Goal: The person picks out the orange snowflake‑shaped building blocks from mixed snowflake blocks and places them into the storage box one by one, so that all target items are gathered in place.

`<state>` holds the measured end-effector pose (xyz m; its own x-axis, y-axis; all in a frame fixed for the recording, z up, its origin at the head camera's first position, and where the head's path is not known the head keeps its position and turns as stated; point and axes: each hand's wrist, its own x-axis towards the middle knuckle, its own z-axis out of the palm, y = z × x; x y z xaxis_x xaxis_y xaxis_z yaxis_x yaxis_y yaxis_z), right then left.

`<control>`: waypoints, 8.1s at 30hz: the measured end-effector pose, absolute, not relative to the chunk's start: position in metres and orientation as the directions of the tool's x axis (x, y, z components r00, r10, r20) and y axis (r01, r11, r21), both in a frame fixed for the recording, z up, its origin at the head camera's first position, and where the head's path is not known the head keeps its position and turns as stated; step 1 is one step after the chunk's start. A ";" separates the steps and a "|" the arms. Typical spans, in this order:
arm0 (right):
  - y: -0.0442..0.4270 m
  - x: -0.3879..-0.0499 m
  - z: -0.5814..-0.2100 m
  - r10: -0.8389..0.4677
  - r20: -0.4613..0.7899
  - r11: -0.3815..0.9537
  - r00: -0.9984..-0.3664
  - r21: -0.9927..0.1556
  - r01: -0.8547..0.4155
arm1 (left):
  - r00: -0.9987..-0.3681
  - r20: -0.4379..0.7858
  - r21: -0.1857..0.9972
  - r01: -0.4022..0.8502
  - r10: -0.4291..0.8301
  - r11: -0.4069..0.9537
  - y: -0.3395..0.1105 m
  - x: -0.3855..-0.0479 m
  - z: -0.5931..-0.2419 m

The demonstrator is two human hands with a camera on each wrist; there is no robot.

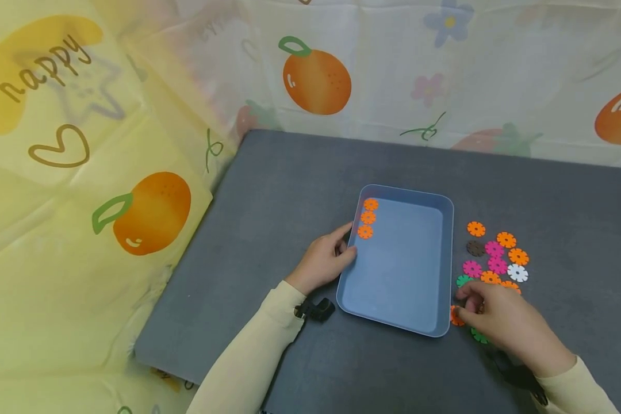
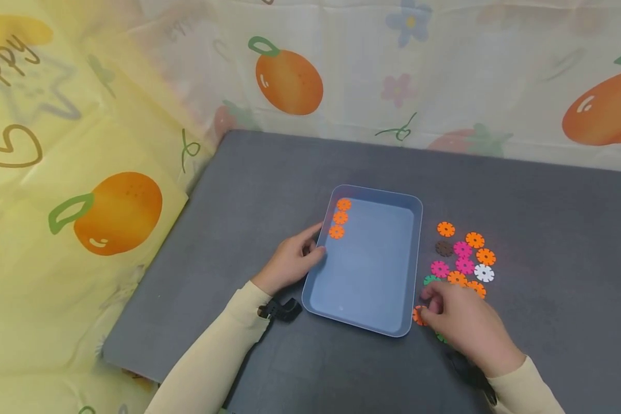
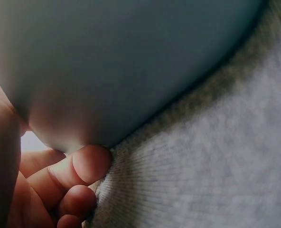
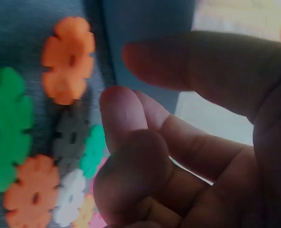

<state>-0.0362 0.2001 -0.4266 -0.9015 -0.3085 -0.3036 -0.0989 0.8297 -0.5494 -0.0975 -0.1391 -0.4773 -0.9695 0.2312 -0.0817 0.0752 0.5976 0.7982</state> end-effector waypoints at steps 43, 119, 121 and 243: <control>0.212 -0.046 -0.408 -0.255 -0.141 0.789 -0.957 -0.602 -0.122 | -0.970 -0.087 0.796 0.070 0.228 0.601 -0.140 -0.097 -0.478; 0.065 -0.140 -0.448 -0.392 -0.206 0.735 -0.896 -0.657 -0.171 | -0.970 -0.069 0.811 0.080 0.231 0.580 -0.140 -0.097 -0.479; 0.065 -0.140 -0.448 -0.388 -0.204 0.736 -0.899 -0.656 -0.168 | -0.970 -0.071 0.808 0.080 0.232 0.583 -0.140 -0.097 -0.479; 0.242 -0.016 -0.451 -0.045 -0.277 0.882 -0.960 -0.462 0.092 | -0.969 -0.087 0.809 0.066 0.230 0.584 -0.140 -0.098 -0.478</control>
<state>-0.0164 0.2419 -0.4507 -0.9597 -0.0454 -0.2772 0.0917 0.8822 -0.4619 -0.0977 -0.1395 -0.4780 -0.9692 0.2303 -0.0872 0.0660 0.5838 0.8092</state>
